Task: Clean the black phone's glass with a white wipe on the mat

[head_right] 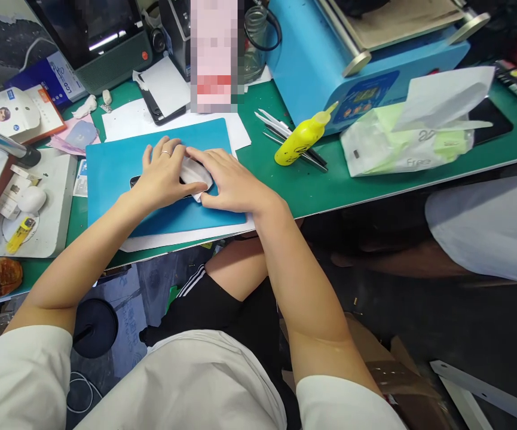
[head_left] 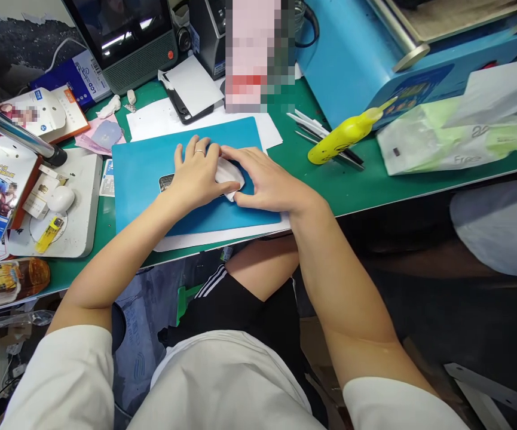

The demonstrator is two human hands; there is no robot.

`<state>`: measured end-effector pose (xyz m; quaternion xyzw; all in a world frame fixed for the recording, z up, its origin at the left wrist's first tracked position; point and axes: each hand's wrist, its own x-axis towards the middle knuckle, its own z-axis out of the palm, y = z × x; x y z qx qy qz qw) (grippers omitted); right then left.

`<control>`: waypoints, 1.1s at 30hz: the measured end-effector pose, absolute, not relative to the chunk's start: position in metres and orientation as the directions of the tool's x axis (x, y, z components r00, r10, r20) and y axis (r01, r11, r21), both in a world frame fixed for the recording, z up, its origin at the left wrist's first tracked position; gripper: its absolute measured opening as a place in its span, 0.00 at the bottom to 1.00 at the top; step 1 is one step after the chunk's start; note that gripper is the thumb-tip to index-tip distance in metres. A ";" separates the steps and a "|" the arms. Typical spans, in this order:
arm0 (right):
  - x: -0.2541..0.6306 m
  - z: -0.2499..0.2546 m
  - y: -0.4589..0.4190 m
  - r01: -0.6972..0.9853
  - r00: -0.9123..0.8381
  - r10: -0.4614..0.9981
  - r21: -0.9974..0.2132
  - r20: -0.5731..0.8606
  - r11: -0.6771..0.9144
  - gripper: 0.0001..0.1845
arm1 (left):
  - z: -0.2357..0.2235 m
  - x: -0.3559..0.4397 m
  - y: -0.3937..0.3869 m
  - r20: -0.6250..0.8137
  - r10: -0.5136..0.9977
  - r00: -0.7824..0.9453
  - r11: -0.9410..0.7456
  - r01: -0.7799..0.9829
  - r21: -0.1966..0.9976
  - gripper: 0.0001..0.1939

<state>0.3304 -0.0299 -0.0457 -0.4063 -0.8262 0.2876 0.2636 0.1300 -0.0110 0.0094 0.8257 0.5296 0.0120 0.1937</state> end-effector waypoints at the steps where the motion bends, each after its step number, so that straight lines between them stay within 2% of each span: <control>1: 0.330 -0.046 -0.030 0.526 -0.529 0.825 -0.686 0.200 0.503 0.53 | 0.008 0.131 -0.011 -0.177 0.878 0.444 -0.369 0.866 0.338 0.38; 5: 0.330 -0.043 -0.033 0.546 -0.533 0.825 -0.669 0.187 0.505 0.52 | 0.004 0.108 -0.014 -0.132 0.890 0.437 -0.376 0.866 0.329 0.40; 8: 0.330 -0.039 -0.035 0.552 -0.537 0.826 -0.670 0.171 0.497 0.52 | 0.005 0.075 -0.020 -0.121 0.912 0.392 -0.349 0.896 0.276 0.42; 17: 0.329 -0.036 -0.035 0.572 -0.535 0.832 -0.664 0.144 0.482 0.51 | 0.002 -0.010 -0.032 -0.030 0.965 0.262 -0.248 0.940 0.234 0.41; 20: 0.329 -0.037 -0.035 0.572 -0.534 0.834 -0.666 0.141 0.479 0.50 | 0.001 -0.015 -0.033 -0.022 0.966 0.256 -0.244 0.939 0.242 0.39; 25: 0.330 -0.039 -0.034 0.567 -0.526 0.837 -0.671 0.150 0.477 0.47 | 0.004 -0.008 -0.036 -0.093 0.965 0.244 -0.219 0.950 0.222 0.39; 33: 0.330 -0.041 -0.033 0.566 -0.526 0.836 -0.670 0.155 0.480 0.47 | 0.001 0.019 -0.042 -0.086 0.931 0.354 -0.323 0.911 0.256 0.43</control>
